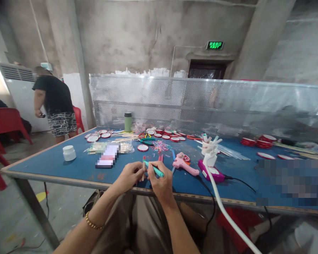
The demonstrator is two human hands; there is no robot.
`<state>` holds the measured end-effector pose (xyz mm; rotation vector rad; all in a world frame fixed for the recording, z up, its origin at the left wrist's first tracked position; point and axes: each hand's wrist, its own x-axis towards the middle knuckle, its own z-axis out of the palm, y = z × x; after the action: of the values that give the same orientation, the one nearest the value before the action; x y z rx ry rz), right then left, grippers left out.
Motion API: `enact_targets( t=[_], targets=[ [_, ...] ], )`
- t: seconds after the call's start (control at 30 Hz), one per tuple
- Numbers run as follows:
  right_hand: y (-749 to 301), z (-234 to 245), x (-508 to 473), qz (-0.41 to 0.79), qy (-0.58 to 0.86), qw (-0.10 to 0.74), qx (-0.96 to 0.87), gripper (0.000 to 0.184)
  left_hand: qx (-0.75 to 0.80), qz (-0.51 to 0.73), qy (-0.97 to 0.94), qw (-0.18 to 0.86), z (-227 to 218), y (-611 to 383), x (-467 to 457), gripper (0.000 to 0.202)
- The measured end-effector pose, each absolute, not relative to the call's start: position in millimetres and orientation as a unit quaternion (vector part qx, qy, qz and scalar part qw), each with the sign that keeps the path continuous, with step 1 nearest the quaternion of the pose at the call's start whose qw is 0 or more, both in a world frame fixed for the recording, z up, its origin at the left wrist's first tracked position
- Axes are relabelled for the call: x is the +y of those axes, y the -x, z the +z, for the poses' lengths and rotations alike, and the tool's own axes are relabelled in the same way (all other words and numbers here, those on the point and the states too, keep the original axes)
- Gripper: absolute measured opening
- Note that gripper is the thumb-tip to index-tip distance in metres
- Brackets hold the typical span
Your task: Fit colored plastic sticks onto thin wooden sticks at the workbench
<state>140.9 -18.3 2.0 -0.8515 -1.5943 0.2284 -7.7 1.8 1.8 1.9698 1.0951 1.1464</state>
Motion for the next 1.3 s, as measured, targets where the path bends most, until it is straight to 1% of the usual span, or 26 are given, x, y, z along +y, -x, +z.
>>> enact_targets(
  t=[0.13, 0.57, 0.77, 0.97, 1.3],
  targets=[
    [-141.1, 0.5, -17.2, 0.091, 0.371, 0.615, -0.690, 0.016, 0.414, 0.429, -0.744, 0.301, 1.3, 7.6, 1.7, 0.023],
    [-141.0, 0.5, -16.9, 0.088, 0.376, 0.615, -0.687, 0.019, 0.414, 0.429, -0.746, 0.297, 0.4, 8.2, 2.2, 0.032],
    [-141.3, -0.9, -15.7, 0.098, 0.370, 0.619, -0.686, 0.018, 0.417, 0.430, -0.742, 0.302, 0.6, 7.8, 1.8, 0.031],
    [-141.0, -0.3, -16.4, 0.093, 0.372, 0.620, -0.685, 0.018, 0.410, 0.434, -0.743, 0.302, 0.5, 8.0, 2.3, 0.025],
    [-141.3, 0.2, -17.2, 0.089, 0.378, 0.616, -0.685, 0.021, 0.413, 0.430, -0.744, 0.302, 0.6, 7.9, 2.2, 0.031]
  ],
)
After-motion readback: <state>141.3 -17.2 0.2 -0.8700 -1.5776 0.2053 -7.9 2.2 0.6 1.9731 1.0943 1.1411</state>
